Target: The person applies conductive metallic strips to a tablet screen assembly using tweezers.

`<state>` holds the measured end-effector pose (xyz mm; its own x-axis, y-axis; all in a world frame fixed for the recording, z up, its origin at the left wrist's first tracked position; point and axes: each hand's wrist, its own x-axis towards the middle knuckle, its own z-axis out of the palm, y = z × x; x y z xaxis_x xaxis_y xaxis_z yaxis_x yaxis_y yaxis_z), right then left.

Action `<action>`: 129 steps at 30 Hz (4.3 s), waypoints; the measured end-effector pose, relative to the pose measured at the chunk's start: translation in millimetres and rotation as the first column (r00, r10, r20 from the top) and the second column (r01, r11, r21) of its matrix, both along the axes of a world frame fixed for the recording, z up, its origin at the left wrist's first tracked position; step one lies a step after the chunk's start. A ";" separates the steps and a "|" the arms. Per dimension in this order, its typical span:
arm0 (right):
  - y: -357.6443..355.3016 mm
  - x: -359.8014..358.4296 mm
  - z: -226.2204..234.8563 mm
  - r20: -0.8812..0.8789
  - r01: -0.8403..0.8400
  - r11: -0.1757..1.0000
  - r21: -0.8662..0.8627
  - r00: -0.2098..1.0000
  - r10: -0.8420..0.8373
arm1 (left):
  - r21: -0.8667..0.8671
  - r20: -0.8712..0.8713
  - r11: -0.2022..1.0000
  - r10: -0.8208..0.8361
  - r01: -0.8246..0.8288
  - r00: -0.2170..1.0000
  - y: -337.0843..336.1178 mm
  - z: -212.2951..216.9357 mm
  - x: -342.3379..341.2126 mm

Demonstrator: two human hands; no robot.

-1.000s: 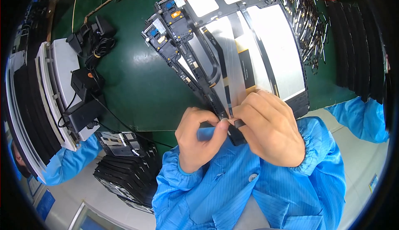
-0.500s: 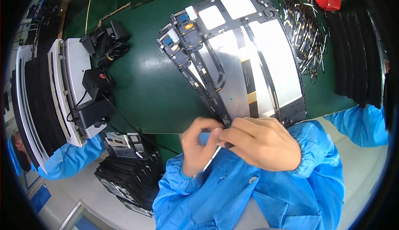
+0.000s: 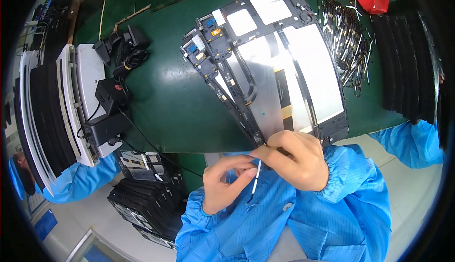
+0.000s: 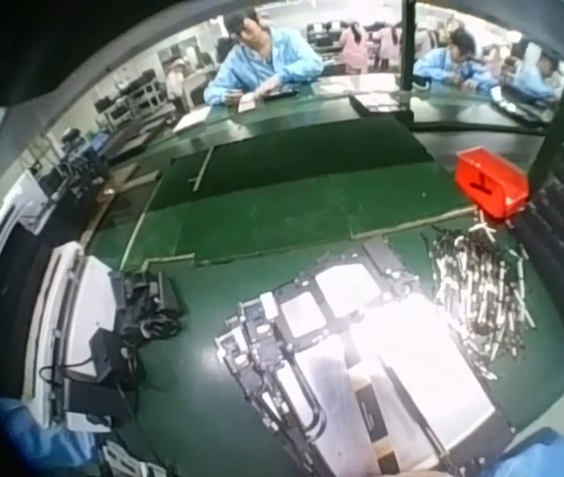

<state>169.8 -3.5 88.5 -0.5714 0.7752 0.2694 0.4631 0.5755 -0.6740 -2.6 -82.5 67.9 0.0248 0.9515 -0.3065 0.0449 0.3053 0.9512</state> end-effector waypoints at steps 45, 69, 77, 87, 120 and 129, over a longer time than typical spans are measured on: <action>185.6 163.0 16.2 -0.146 0.599 0.766 0.233 0.800 -0.582 | 0.612 -0.423 0.725 -0.038 0.316 0.905 47.1 -8.6 6.4; 15.4 26.9 -5.2 0.023 -0.037 0.993 0.115 0.999 0.034 | 0.565 -0.646 0.658 -0.023 0.498 0.763 107.4 -0.7 -0.5; 18.4 26.5 -3.3 0.046 -0.040 0.994 0.098 0.998 0.036 | 0.587 -0.588 0.665 -0.043 0.462 0.808 109.7 -1.0 -2.0; 13.4 20.0 -3.6 0.090 -0.031 0.989 0.146 0.996 0.018 | 0.608 -0.580 0.650 -0.029 0.456 0.814 110.7 -5.4 -1.8; 12.3 18.9 -8.1 0.130 -0.035 0.987 0.157 0.991 0.015 | 0.584 -0.621 0.666 -0.001 0.463 0.784 141.6 -5.1 3.0; 12.1 17.8 -8.2 0.120 -0.024 0.987 0.160 0.993 0.005 | 0.592 -0.612 0.671 0.013 0.447 0.791 138.8 -5.6 4.4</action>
<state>187.5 8.5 80.2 -0.6173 0.7188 0.3198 0.5251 0.6791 -0.5129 1.7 56.3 62.3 0.3168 0.8660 0.3868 0.5695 -0.4998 0.6526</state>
